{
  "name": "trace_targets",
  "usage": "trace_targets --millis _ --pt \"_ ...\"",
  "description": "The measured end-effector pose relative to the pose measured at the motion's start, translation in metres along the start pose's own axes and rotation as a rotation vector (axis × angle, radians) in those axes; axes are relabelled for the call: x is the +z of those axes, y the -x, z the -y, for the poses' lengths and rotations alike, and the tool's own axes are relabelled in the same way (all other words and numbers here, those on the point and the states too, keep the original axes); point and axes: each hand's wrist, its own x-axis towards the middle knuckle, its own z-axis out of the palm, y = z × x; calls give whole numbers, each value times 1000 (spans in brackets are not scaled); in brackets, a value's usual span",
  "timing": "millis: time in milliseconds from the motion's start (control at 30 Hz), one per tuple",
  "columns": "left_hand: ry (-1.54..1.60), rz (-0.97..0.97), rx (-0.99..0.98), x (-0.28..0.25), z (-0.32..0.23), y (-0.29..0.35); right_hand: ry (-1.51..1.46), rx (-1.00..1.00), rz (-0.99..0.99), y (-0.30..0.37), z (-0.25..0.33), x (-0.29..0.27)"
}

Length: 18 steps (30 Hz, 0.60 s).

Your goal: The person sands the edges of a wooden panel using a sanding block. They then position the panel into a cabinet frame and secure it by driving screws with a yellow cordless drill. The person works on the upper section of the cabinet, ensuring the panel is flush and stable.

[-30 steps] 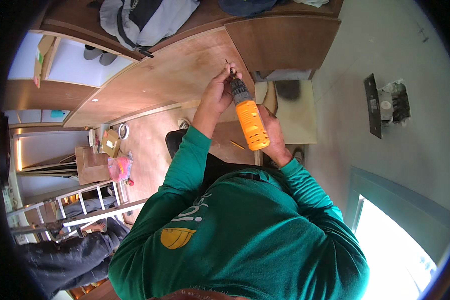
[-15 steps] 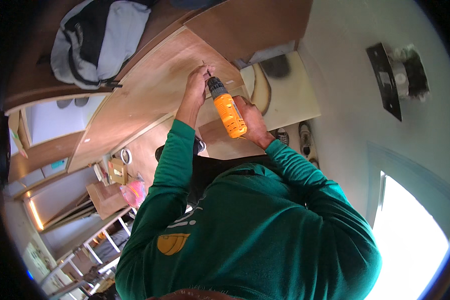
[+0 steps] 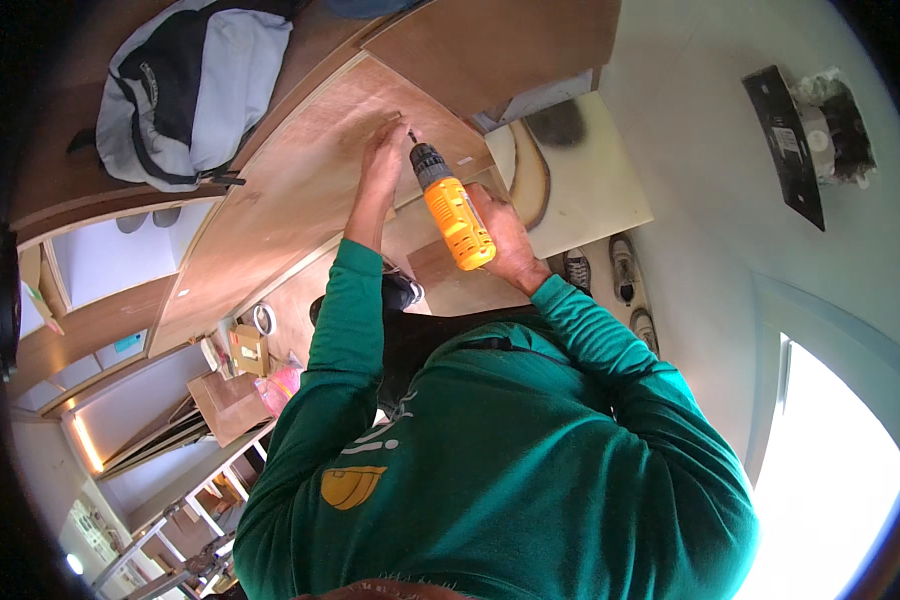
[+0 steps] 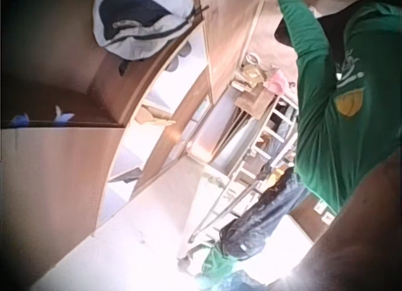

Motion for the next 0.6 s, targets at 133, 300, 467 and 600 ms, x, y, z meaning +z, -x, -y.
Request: trace_targets --millis 133,300,467,600 --pt "12 50 -6 -15 2 -2 -30 35 43 -3 7 4" --pt "-7 -86 205 -8 0 -5 -38 -28 6 -9 17 5" --pt "58 -101 208 -12 -3 -9 -24 -58 -3 -13 15 9" --pt "128 -83 192 -11 -1 -8 -16 -39 0 -13 25 8"
